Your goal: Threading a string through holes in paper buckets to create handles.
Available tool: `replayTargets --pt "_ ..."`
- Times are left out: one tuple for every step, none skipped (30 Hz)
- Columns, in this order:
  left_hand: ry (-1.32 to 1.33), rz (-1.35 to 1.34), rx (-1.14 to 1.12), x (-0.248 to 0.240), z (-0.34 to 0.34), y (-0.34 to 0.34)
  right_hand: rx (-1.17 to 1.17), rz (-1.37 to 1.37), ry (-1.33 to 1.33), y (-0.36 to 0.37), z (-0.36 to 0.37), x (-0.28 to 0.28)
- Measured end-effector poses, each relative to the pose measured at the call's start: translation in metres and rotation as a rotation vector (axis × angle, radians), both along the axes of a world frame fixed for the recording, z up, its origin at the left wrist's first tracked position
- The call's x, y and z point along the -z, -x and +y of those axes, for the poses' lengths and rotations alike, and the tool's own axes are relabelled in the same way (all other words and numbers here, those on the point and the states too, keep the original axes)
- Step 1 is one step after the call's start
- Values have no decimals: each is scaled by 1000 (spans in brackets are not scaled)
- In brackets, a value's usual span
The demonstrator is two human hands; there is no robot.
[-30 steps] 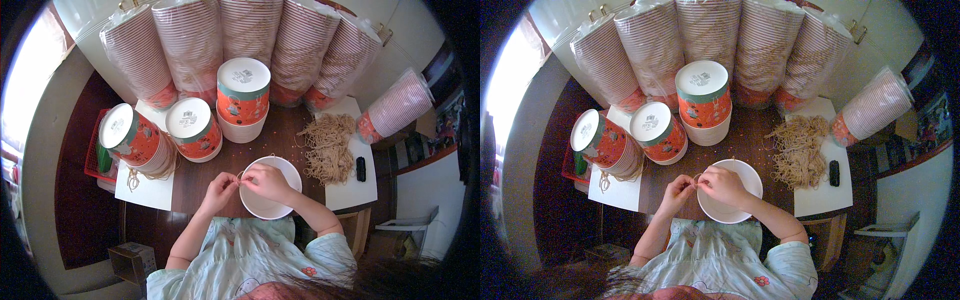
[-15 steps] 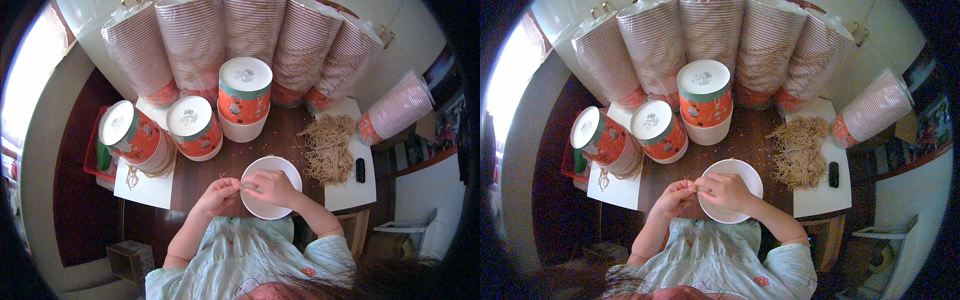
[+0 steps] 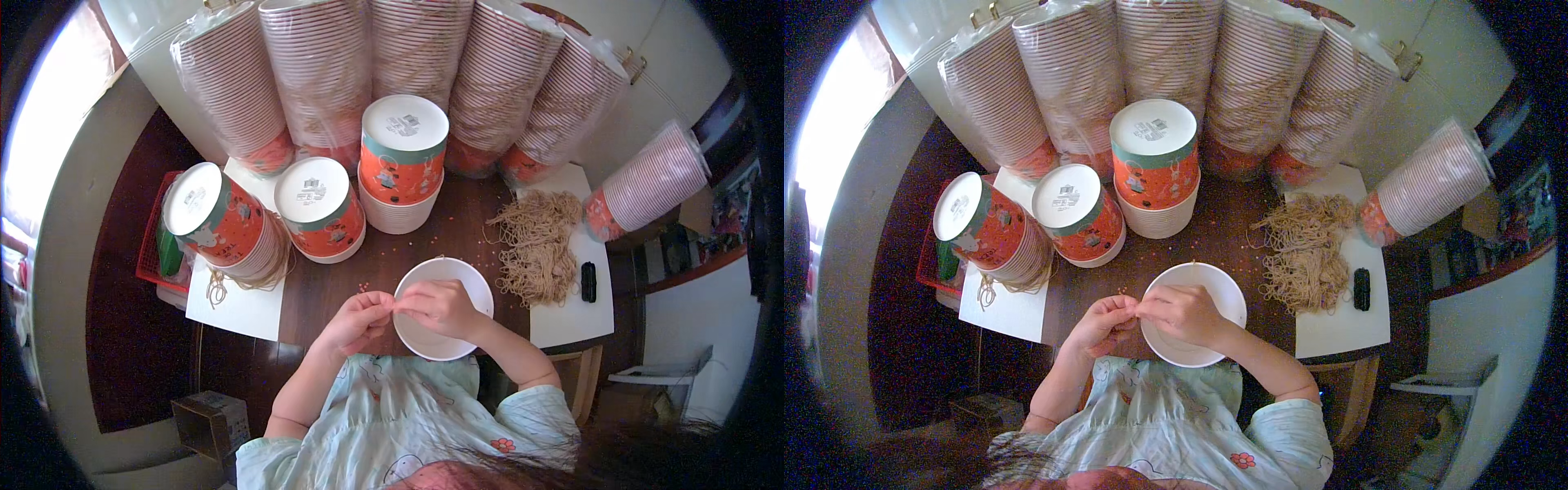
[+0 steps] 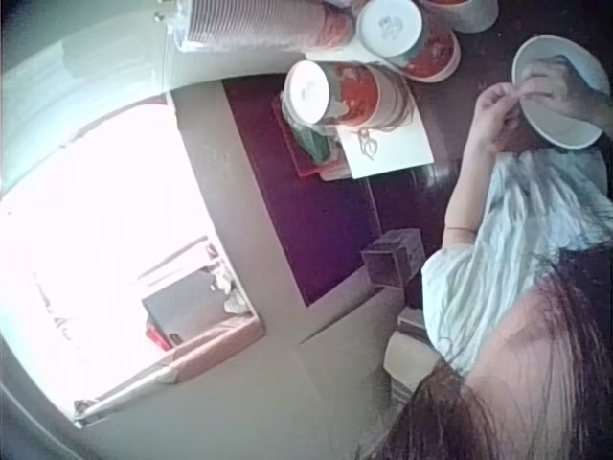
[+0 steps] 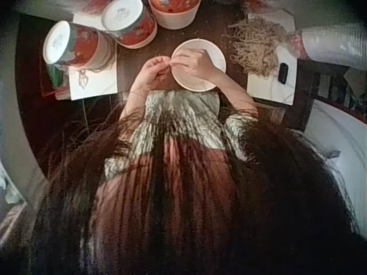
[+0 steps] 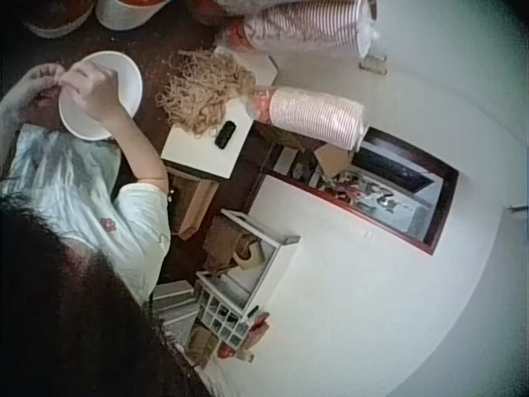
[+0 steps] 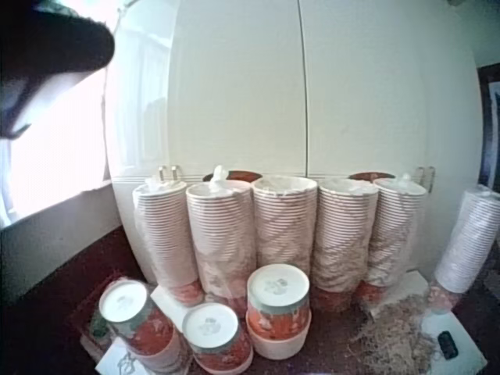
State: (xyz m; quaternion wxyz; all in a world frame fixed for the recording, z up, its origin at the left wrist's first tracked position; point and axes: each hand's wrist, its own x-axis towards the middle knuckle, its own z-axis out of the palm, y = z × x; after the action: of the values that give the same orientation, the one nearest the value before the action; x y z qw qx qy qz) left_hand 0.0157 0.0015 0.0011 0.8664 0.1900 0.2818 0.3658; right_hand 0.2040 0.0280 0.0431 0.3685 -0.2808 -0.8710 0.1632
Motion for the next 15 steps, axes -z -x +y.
replayTargets --pt "0 -1 0 -3 -1 -2 0 -1 0 0 0 1" --pt "-31 107 -34 -8 -2 -6 16 20 42 1 0 2" --pt "-62 215 -69 -11 -2 -9 31 40 84 1 1 3" --pt "-63 215 -70 -9 -3 -9 30 40 84 1 1 2" --pt "-206 302 -92 -3 -5 -9 39 39 119 1 1 2" --pt "-350 388 -112 -1 -6 -9 48 37 155 1 1 2" --pt "-351 388 -112 -1 -6 -9 48 37 154 1 1 2" --pt "-484 503 -126 -3 -5 -7 38 39 197 0 1 2" --pt "-618 618 -140 -4 -4 -5 28 41 240 0 2 3" --pt "-618 618 -140 -3 -3 -4 28 41 239 -1 3 3" --pt "-618 559 -178 -3 -2 -2 7 34 307 -1 3 4" --pt "-617 500 -216 -3 -2 -1 -14 27 375 -2 4 5" --pt "-618 501 -216 -4 -1 -1 -15 28 375 -2 4 5" --pt "-594 425 -229 -5 -1 -1 -26 22 433 -2 5 6" --pt "-569 350 -242 -6 0 0 -37 15 491 -2 5 6"
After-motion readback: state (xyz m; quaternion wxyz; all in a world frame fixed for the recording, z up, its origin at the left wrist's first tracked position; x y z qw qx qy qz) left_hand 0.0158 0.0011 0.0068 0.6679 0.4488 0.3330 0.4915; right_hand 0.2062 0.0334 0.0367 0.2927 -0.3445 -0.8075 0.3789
